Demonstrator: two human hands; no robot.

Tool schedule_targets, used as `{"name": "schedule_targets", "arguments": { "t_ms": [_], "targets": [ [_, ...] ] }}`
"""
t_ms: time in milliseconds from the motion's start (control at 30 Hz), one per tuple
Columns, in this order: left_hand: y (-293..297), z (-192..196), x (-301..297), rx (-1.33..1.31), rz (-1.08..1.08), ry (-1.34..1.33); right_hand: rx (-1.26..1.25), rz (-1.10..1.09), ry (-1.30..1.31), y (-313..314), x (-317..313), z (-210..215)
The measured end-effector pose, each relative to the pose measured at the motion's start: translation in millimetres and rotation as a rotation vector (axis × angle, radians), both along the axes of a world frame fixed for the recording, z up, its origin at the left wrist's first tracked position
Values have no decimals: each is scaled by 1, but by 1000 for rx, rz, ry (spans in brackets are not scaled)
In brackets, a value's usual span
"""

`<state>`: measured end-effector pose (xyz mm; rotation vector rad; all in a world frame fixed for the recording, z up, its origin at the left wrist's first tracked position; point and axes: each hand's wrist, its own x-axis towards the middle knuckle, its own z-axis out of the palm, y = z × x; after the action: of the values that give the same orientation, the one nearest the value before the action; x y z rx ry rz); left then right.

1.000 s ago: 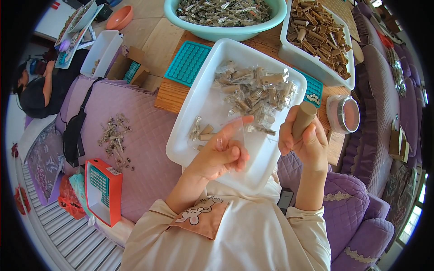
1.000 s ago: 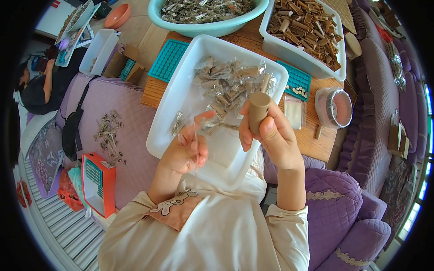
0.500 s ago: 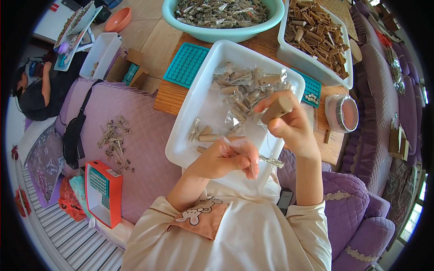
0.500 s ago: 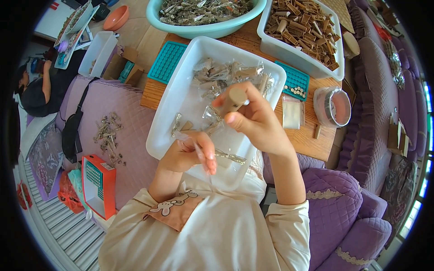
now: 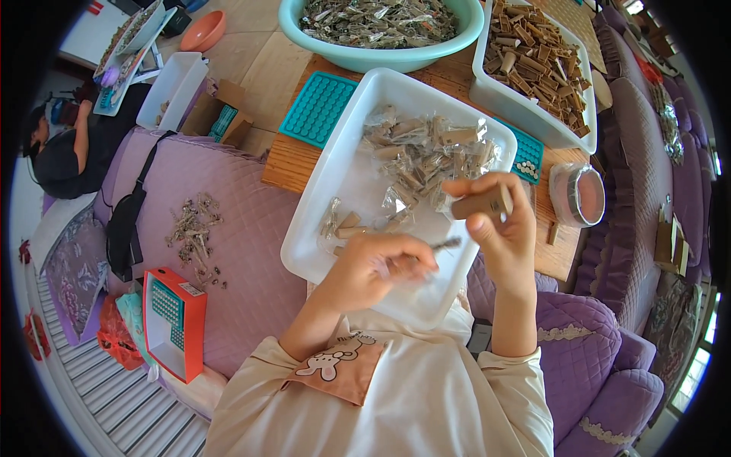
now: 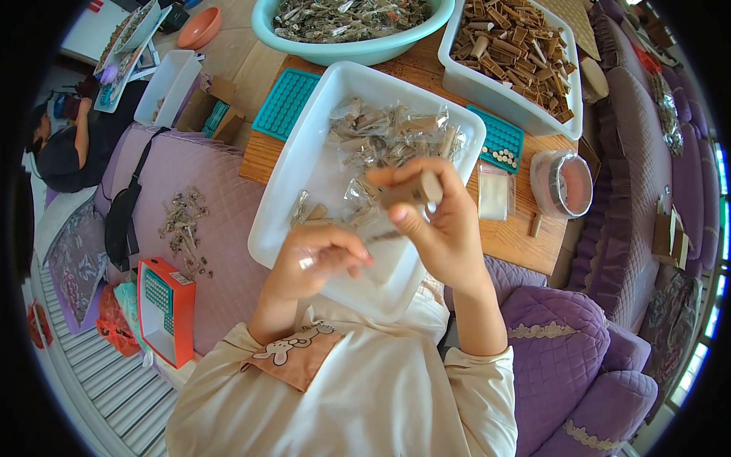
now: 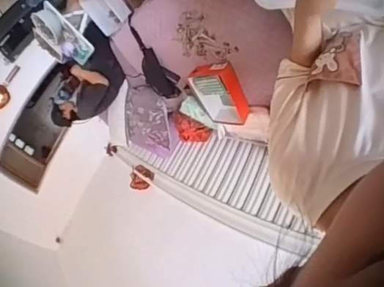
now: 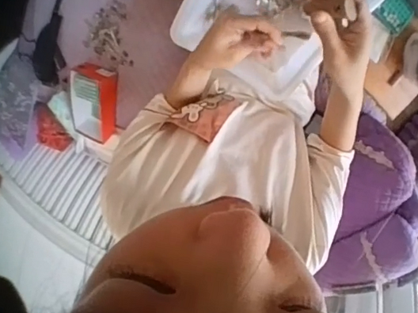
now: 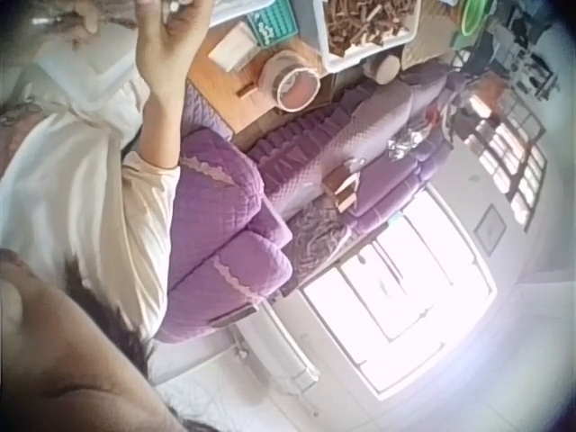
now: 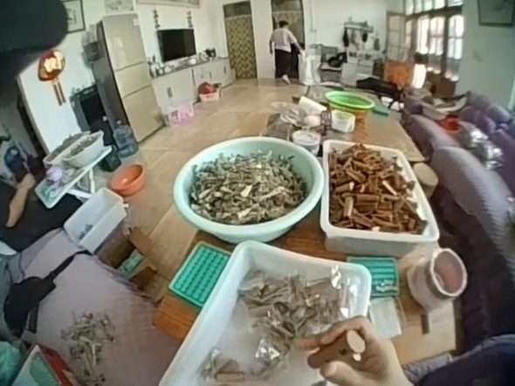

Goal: The person packages small plastic or metal components into tiny plastic bags by hand, then seals each bag.

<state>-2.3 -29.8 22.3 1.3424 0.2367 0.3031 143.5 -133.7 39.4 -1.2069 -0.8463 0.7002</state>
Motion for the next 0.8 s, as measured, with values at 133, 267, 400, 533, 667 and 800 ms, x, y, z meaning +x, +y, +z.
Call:
{"name": "schedule_targets", "arguments": {
  "t_ms": [133, 267, 400, 533, 667, 800],
  "targets": [
    [-3, -2, 3, -142, -161, -41, -50, 92, 174, 3, -2, 4],
    [3, -7, -6, -298, -16, -157, -327, 111, -150, 6, -8, 8],
    [8, -5, -3, -317, -6, -144, -394, 185, -163, 1, -9, 7],
    [7, -3, -1, -267, -6, -70, -524, 354, 23, -1, -6, 14],
    [3, -2, 3, -214, 25, 22, -439, 322, 213, -7, -7, 0],
    [1, 0, 8, -213, 110, 45, -327, 78, 231, -13, -3, -4]
  ]
}}
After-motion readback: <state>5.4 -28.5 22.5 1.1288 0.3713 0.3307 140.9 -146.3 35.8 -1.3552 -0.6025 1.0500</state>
